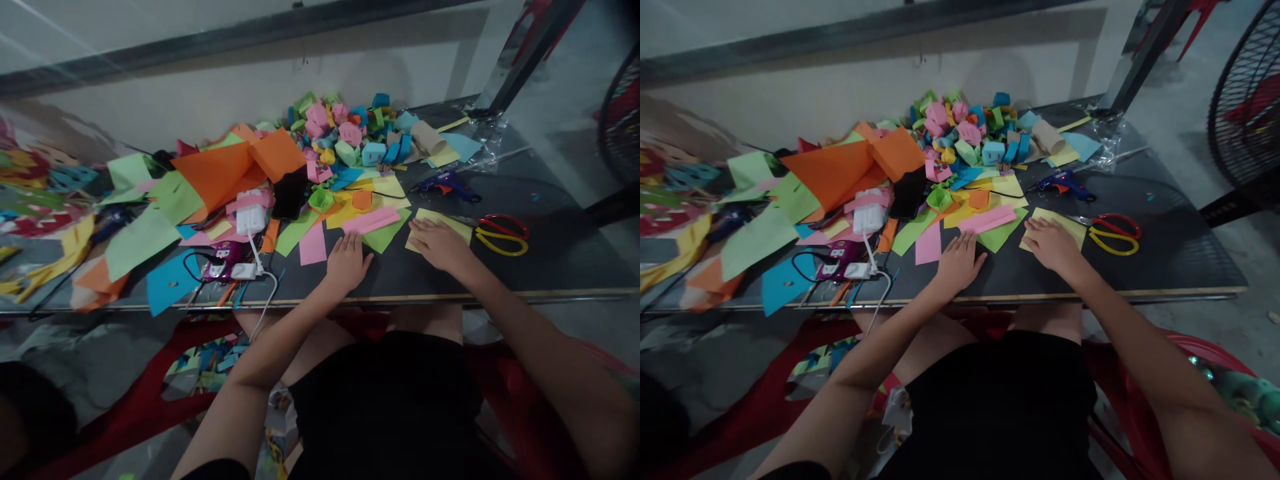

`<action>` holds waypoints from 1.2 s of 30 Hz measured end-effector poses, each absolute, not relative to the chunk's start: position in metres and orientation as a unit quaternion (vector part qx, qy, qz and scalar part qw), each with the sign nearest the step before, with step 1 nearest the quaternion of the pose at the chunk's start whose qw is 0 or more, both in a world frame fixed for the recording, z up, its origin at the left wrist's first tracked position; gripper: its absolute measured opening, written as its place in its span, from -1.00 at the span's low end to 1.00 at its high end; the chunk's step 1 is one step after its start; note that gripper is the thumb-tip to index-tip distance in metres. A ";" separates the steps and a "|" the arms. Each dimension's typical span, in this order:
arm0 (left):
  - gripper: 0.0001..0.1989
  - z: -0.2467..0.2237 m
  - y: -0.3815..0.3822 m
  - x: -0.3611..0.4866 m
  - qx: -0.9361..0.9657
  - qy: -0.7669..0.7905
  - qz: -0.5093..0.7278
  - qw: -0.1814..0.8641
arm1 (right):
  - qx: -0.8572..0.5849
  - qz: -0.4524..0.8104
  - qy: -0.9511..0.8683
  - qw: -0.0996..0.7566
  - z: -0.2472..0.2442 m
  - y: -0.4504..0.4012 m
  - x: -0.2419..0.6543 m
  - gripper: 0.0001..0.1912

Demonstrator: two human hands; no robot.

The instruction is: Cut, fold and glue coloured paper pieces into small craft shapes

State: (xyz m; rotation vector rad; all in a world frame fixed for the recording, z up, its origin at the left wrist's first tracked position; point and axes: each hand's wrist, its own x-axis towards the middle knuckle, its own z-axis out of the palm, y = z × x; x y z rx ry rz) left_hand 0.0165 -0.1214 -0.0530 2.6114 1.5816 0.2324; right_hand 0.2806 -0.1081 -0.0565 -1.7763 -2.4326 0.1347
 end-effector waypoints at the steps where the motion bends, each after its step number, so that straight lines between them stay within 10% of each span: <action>1: -0.44 -0.054 -0.119 0.015 0.848 0.522 0.087 0.037 | -0.584 0.033 -0.809 0.064 -0.055 -0.108 0.283 -0.41; 8: -0.79 -0.053 -0.075 -0.022 0.917 0.355 0.129 0.131 | -0.559 0.017 -0.808 0.184 -0.050 -0.101 0.276 -0.47; 20: -0.81 -0.033 -0.011 0.018 0.955 0.216 0.128 0.160 | -0.295 -0.025 -0.935 0.195 -0.043 -0.093 0.244 -0.65; 26: -0.70 -0.018 -0.015 0.017 0.907 0.289 0.283 0.117 | -0.366 -0.082 -0.901 0.218 -0.021 -0.099 0.245 -0.63; 36: -0.69 -0.060 -0.031 0.005 0.943 0.281 0.155 0.088 | -0.416 0.087 -0.876 0.228 -0.060 -0.070 0.271 -0.69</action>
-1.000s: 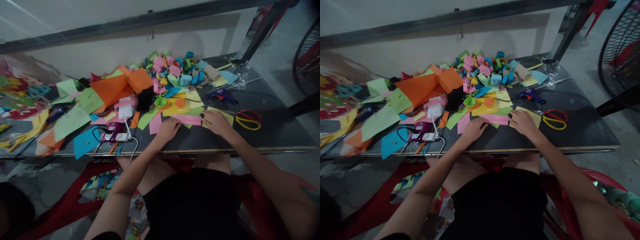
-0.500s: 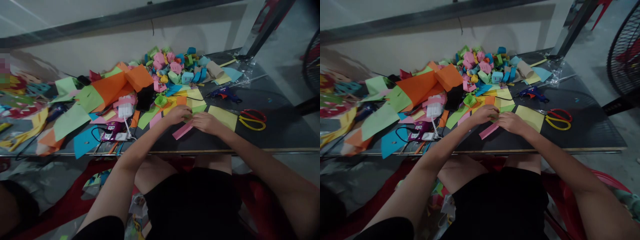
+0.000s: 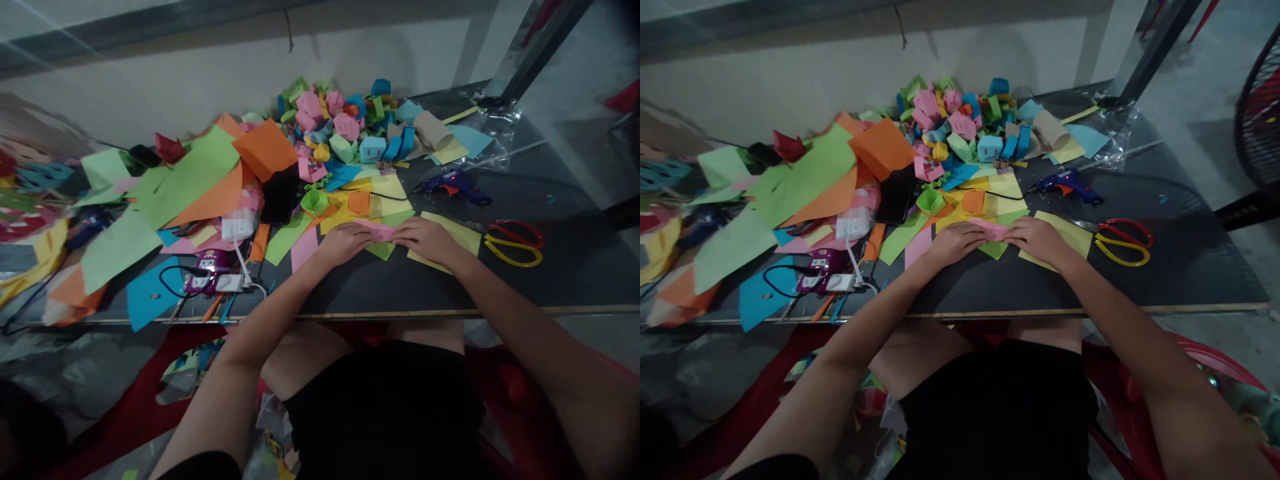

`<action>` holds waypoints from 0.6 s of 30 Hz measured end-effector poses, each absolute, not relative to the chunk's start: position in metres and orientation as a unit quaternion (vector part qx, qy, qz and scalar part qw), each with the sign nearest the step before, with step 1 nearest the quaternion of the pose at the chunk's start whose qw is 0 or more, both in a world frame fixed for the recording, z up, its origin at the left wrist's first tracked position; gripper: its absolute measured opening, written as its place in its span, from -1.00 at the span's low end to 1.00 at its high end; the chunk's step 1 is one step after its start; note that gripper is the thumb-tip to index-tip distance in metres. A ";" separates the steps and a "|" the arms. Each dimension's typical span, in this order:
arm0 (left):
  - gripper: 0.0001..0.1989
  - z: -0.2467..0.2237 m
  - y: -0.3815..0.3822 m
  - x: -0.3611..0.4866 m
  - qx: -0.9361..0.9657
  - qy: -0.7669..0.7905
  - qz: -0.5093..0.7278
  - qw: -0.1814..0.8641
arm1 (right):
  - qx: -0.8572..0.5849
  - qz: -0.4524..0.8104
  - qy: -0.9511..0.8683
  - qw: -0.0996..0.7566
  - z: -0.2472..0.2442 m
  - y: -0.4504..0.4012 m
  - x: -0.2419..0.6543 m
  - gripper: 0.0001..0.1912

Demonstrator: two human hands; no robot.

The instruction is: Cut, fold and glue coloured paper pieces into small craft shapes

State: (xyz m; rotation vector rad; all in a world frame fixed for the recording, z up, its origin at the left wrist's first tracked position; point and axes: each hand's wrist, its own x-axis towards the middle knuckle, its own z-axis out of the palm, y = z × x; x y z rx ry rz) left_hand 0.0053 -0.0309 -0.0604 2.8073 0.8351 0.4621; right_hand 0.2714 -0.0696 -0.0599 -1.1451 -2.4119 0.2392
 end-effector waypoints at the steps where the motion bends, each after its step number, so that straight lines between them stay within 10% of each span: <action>1: -0.69 -0.062 -0.030 0.005 0.944 0.276 0.160 0.088 | -0.415 0.116 -0.866 0.253 -0.062 -0.069 0.274 -0.69; 18: -0.75 -0.061 -0.041 0.022 0.888 0.421 0.143 0.122 | -0.544 0.122 -0.789 0.259 -0.064 -0.070 0.278 -0.54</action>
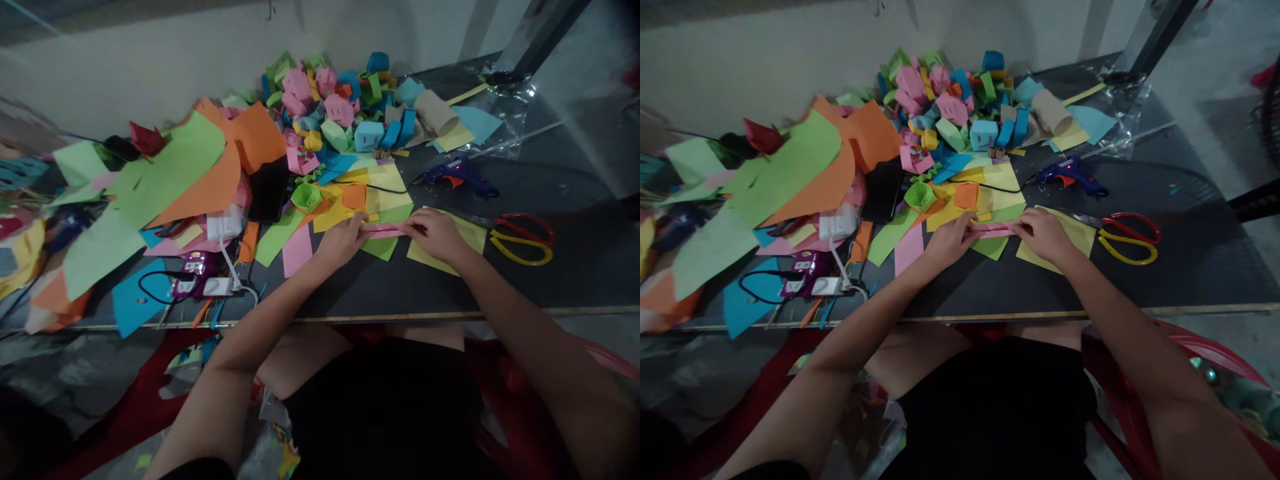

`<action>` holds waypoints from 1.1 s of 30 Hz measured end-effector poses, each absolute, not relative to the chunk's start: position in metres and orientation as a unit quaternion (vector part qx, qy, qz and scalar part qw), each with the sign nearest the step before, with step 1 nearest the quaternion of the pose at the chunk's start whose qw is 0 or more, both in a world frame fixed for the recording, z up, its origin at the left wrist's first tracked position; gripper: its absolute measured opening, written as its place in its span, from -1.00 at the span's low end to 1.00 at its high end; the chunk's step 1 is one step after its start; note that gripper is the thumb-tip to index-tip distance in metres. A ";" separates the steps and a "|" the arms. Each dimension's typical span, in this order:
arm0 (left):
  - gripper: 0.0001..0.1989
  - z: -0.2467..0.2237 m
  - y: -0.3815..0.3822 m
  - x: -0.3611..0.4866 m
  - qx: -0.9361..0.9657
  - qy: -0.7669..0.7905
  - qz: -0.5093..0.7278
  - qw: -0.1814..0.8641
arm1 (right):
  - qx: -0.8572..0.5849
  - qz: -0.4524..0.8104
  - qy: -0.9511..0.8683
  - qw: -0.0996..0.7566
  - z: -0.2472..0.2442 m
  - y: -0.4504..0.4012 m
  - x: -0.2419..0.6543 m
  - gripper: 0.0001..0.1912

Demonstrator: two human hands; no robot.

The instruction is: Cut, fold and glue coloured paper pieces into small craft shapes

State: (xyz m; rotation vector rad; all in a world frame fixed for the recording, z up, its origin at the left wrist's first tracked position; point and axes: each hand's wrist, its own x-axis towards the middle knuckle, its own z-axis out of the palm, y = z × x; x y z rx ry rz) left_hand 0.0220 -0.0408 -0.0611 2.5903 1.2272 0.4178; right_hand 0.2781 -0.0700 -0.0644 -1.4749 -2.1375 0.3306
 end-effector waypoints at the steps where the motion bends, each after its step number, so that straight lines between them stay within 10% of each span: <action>1: -0.74 -0.061 -0.041 0.023 0.875 0.443 0.147 0.129 | -0.551 0.107 -0.789 0.251 -0.066 -0.070 0.276 -0.55; 16: -0.79 -0.060 -0.045 0.026 0.890 0.429 0.142 0.056 | -0.619 -0.072 -0.757 0.197 -0.070 -0.076 0.250 -0.77; 33: -0.70 -0.072 -0.033 0.008 0.941 0.285 0.166 0.075 | -0.372 -0.046 -0.912 0.170 -0.071 -0.064 0.265 -0.64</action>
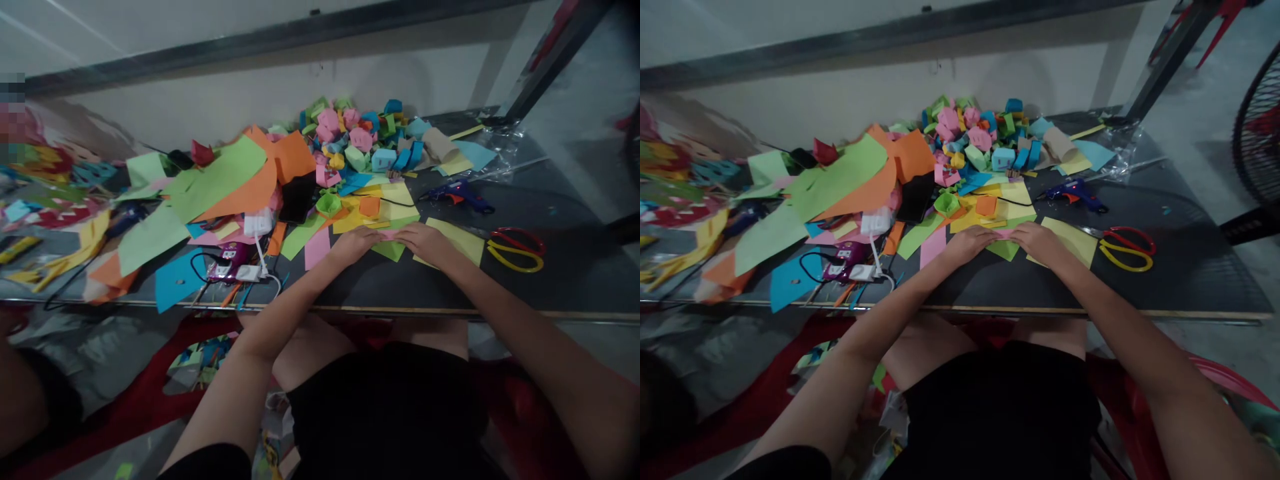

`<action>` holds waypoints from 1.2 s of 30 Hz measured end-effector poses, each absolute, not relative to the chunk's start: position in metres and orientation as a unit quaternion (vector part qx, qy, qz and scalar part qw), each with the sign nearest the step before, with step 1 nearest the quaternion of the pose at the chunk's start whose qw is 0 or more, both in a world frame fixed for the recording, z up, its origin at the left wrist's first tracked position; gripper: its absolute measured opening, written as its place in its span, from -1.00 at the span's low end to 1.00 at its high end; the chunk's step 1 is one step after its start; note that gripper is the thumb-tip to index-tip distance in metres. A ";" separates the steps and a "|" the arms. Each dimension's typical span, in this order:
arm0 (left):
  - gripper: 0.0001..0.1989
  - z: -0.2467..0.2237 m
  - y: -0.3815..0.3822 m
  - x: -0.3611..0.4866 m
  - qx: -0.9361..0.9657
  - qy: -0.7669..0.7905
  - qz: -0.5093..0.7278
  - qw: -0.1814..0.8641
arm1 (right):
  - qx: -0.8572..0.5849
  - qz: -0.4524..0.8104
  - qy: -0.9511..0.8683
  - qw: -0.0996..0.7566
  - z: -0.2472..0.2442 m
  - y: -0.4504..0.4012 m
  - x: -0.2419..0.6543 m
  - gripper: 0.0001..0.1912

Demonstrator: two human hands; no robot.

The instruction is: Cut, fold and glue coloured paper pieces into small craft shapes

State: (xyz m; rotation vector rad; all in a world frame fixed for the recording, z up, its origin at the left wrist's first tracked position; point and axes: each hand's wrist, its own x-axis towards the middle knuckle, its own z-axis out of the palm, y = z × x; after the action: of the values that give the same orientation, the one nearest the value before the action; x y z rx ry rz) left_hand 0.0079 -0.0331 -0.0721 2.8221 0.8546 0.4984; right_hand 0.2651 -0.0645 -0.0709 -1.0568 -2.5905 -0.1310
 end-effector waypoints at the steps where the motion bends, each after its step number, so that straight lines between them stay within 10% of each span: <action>1: -0.69 -0.072 -0.034 0.009 0.942 0.289 0.160 0.063 | -0.380 -0.052 -0.910 0.158 -0.070 -0.064 0.266 -0.64; 12: -0.84 -0.075 -0.030 0.028 0.843 0.477 0.243 0.056 | -0.534 0.034 -0.844 0.039 -0.041 -0.050 0.250 -0.73; 20: -0.64 -0.075 -0.022 0.008 0.777 0.526 0.306 0.164 | -0.574 0.044 -0.807 0.132 -0.052 -0.051 0.261 -0.72; 27: -0.89 -0.069 -0.026 0.005 0.813 0.508 0.270 0.083 | -0.577 0.049 -0.790 0.203 -0.057 -0.049 0.261 -0.65; 36: -0.52 -0.073 -0.044 0.002 0.933 0.337 0.112 0.050 | -0.559 0.101 -0.793 0.219 -0.061 -0.047 0.262 -0.70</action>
State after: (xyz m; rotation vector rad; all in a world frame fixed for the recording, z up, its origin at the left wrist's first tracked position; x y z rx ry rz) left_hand 0.0022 -0.0441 -0.0729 2.8426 1.0269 0.3421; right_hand 0.2616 -0.0466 -0.0611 -1.5470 -2.1940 0.2796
